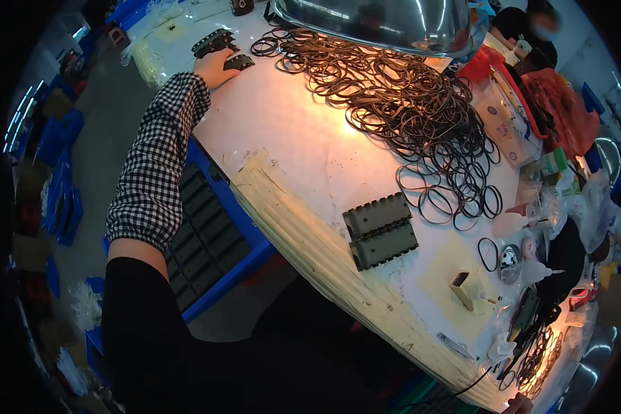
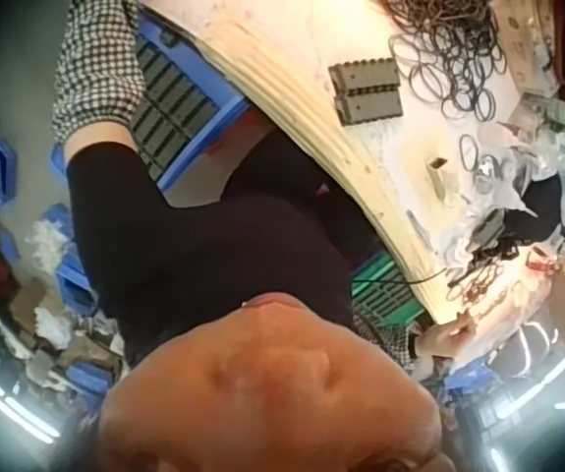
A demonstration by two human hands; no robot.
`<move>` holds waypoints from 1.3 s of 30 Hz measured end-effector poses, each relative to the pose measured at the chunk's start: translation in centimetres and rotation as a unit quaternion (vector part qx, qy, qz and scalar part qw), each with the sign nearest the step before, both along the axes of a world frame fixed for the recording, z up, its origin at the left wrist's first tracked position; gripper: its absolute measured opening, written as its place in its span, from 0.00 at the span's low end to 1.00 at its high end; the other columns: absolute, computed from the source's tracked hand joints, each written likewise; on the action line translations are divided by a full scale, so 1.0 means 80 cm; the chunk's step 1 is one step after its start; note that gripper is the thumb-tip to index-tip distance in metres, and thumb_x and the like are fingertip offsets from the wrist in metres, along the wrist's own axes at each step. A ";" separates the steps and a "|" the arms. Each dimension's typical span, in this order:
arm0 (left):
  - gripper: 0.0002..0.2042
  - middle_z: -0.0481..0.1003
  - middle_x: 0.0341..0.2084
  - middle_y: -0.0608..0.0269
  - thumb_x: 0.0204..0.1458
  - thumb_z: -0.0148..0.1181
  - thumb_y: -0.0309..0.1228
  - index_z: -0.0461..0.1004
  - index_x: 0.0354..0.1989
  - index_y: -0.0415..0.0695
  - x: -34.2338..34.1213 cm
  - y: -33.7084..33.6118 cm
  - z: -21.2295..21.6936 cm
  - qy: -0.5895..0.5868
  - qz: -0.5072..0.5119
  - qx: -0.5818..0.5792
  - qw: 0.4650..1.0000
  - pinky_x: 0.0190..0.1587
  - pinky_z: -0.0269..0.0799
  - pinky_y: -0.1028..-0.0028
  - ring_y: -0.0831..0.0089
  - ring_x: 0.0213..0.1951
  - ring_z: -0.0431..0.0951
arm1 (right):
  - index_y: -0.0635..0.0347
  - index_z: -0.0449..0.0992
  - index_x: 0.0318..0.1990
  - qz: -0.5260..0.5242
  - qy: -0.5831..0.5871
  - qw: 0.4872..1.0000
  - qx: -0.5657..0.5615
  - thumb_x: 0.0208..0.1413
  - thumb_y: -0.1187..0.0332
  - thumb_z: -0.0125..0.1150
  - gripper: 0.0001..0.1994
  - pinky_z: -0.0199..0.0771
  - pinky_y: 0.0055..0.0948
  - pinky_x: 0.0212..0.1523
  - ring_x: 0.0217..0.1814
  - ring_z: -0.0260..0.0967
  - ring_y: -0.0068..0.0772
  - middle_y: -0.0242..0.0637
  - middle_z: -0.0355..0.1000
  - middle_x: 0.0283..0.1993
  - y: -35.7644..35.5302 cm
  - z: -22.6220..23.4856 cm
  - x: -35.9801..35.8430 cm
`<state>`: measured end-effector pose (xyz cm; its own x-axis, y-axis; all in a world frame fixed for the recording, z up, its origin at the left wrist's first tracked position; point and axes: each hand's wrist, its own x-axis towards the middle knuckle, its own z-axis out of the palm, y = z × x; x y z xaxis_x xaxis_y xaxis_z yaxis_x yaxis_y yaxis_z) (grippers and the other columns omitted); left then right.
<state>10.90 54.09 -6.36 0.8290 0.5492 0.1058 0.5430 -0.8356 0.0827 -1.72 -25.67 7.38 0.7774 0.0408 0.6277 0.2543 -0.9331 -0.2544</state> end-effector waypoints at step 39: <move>0.32 0.77 0.45 0.50 0.46 0.70 0.45 0.70 0.54 0.34 -0.008 0.131 0.066 -0.141 0.039 -0.078 0.986 0.50 0.74 0.66 0.62 0.45 0.78 | 0.67 0.77 0.33 0.001 0.022 0.997 -0.079 0.62 0.69 0.60 0.09 0.70 0.31 0.32 0.28 0.68 0.33 0.40 0.73 0.27 0.038 0.009 0.002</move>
